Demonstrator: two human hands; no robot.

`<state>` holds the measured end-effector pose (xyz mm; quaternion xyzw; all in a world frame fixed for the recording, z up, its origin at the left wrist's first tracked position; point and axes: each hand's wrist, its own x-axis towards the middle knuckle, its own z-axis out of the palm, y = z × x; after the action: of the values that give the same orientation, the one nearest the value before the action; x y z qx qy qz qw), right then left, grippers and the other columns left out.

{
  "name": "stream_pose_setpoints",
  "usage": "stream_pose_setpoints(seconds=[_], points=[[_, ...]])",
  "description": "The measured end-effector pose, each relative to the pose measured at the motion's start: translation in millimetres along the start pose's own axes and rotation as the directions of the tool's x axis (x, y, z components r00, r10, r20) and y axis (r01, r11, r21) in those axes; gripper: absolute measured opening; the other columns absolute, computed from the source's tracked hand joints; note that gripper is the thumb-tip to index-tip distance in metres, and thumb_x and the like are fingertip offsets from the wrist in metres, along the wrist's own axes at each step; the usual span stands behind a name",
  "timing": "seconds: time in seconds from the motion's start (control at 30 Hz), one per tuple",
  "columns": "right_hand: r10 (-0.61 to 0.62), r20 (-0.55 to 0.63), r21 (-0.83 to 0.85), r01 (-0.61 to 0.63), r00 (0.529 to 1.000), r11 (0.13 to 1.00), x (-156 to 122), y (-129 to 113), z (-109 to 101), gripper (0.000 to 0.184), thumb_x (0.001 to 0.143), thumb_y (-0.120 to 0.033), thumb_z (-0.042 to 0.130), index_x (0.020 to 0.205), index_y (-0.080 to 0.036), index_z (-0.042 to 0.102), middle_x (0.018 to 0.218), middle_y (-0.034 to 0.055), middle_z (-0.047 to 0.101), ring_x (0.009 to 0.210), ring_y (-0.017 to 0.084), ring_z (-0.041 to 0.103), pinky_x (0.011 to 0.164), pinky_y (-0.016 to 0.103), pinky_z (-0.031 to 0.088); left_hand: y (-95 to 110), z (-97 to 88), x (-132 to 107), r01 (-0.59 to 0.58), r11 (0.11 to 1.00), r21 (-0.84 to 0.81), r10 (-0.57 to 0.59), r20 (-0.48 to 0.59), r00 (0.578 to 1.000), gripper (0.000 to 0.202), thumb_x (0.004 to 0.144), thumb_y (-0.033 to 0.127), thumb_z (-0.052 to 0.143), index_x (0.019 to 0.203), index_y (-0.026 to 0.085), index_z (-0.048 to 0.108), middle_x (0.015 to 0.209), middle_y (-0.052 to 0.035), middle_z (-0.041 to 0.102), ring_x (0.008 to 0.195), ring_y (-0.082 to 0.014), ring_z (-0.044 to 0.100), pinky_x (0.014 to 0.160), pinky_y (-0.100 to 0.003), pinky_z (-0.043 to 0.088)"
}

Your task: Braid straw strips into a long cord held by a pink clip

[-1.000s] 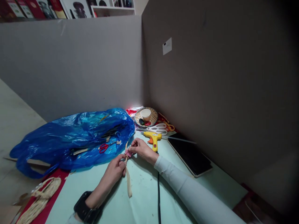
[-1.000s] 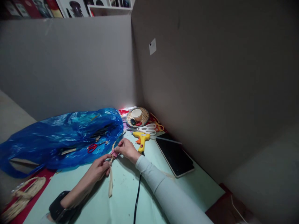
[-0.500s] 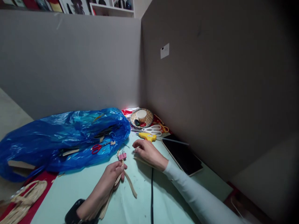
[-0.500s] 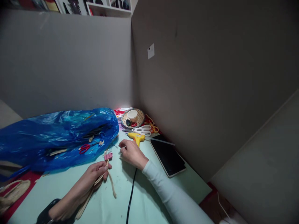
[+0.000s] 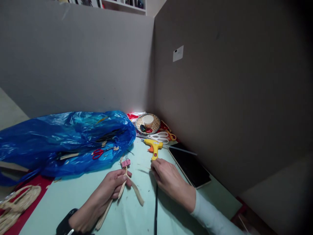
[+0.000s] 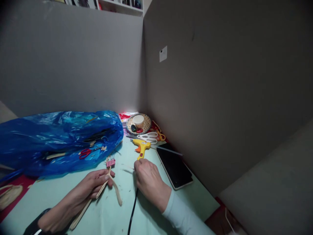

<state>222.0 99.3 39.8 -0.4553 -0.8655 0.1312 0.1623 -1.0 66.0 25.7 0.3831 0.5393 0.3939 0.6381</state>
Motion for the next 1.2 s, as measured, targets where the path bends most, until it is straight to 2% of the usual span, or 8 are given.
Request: stream_pose_setpoints(seconds=[0.13, 0.27, 0.33, 0.53, 0.73, 0.9, 1.07, 1.2], points=[[0.026, -0.100, 0.422, 0.018, 0.995, 0.906, 2, 4, -31, 0.011, 0.090, -0.022, 0.051, 0.080, -0.020, 0.056, 0.076, 0.0049, 0.060, 0.067, 0.018, 0.050, 0.063, 0.029, 0.035, 3, -1.6, -1, 0.020, 0.999, -0.038, -0.019, 0.040, 0.999, 0.037, 0.067, 0.036, 0.076, 0.090, 0.012, 0.061, 0.066, 0.0001, 0.064, 0.038, 0.0012, 0.017, 0.037, -0.019, 0.005], [-0.001, 0.048, 0.865, -0.041, 0.999, 0.500, 4, -3, -58, 0.019, 0.090, -0.037, 0.054, 0.084, -0.019, 0.053, 0.074, 0.0015, 0.059, 0.064, 0.013, 0.046, 0.058, 0.024, 0.033, 5, -2.1, -2, 0.020, 0.999, -0.045, -0.017, 0.078, 0.997, 0.033, 0.070, 0.033, 0.076, 0.089, 0.012, 0.059, 0.068, -0.0009, 0.065, 0.039, 0.0013, 0.018, 0.038, -0.019, 0.005], [-0.023, 0.141, 0.906, -0.120, 0.990, 0.406, 6, -10, -58, 0.023, 0.089, -0.040, 0.057, 0.084, -0.018, 0.053, 0.073, 0.0010, 0.059, 0.061, 0.011, 0.043, 0.056, 0.022, 0.031, 6, -1.8, -2, 0.015, 0.999, -0.050, -0.010, 0.095, 0.995, 0.032, 0.071, 0.031, 0.076, 0.090, 0.012, 0.058, 0.069, -0.0013, 0.065, 0.039, 0.0014, 0.018, 0.039, -0.019, 0.006], [-0.042, 0.208, 0.760, -0.135, 0.977, 0.636, 15, -22, -18, 0.021, 0.085, -0.033, 0.059, 0.075, -0.015, 0.056, 0.069, -0.0003, 0.055, 0.064, 0.012, 0.046, 0.059, 0.024, 0.034, 2, -1.0, -2, -0.018, 0.998, -0.062, 0.027, 0.143, 0.989, 0.027, 0.077, 0.028, 0.071, 0.092, 0.012, 0.055, 0.078, -0.0035, 0.065, 0.041, 0.0010, 0.020, 0.039, -0.020, 0.006], [0.052, 0.168, 0.771, -0.164, 0.984, 0.616, 22, -21, 13, 0.007, 0.088, -0.016, 0.043, 0.090, -0.018, 0.050, 0.078, 0.0011, 0.065, 0.065, 0.013, 0.056, 0.063, 0.024, 0.039, 4, -0.1, -5, -0.043, 0.997, -0.061, 0.052, 0.150, 0.987, 0.026, 0.082, 0.029, 0.067, 0.096, 0.015, 0.050, 0.080, -0.0031, 0.065, 0.042, 0.0009, 0.017, 0.040, -0.019, 0.005], [0.028, 0.139, 0.573, -0.103, 0.990, 0.813, 22, -26, 18, 0.011, 0.088, -0.028, 0.054, 0.088, -0.017, 0.056, 0.083, 0.0025, 0.063, 0.077, 0.016, 0.054, 0.065, 0.024, 0.036, 4, -0.5, -4, -0.038, 0.997, -0.067, 0.047, 0.143, 0.989, 0.028, 0.080, 0.031, 0.069, 0.092, 0.017, 0.048, 0.073, 0.0031, 0.059, 0.042, 0.0009, 0.015, 0.039, -0.018, 0.006], [-0.098, 0.248, 0.569, -0.063, 0.964, 0.820, 28, -28, 16, 0.017, 0.089, -0.033, 0.055, 0.084, -0.017, 0.058, 0.074, 0.0004, 0.060, 0.067, 0.013, 0.050, 0.057, 0.022, 0.032, 2, 0.6, -4, -0.028, 0.998, -0.053, 0.035, 0.130, 0.991, 0.028, 0.080, 0.036, 0.068, 0.090, 0.017, 0.050, 0.061, 0.0105, 0.045, 0.042, -0.0003, 0.012, 0.039, -0.019, 0.006], [-0.115, 0.261, 0.556, -0.052, 0.958, 0.830, 31, -21, 10, 0.014, 0.088, -0.020, 0.052, 0.078, -0.016, 0.059, 0.073, 0.0001, 0.061, 0.067, 0.012, 0.050, 0.059, 0.022, 0.031, 3, 3.5, -5, -0.010, 1.000, 0.017, 0.009, 0.095, 0.995, 0.024, 0.083, 0.036, 0.065, 0.086, 0.014, 0.056, 0.070, 0.0024, 0.058, 0.040, 0.0006, 0.017, 0.039, -0.020, 0.006]])
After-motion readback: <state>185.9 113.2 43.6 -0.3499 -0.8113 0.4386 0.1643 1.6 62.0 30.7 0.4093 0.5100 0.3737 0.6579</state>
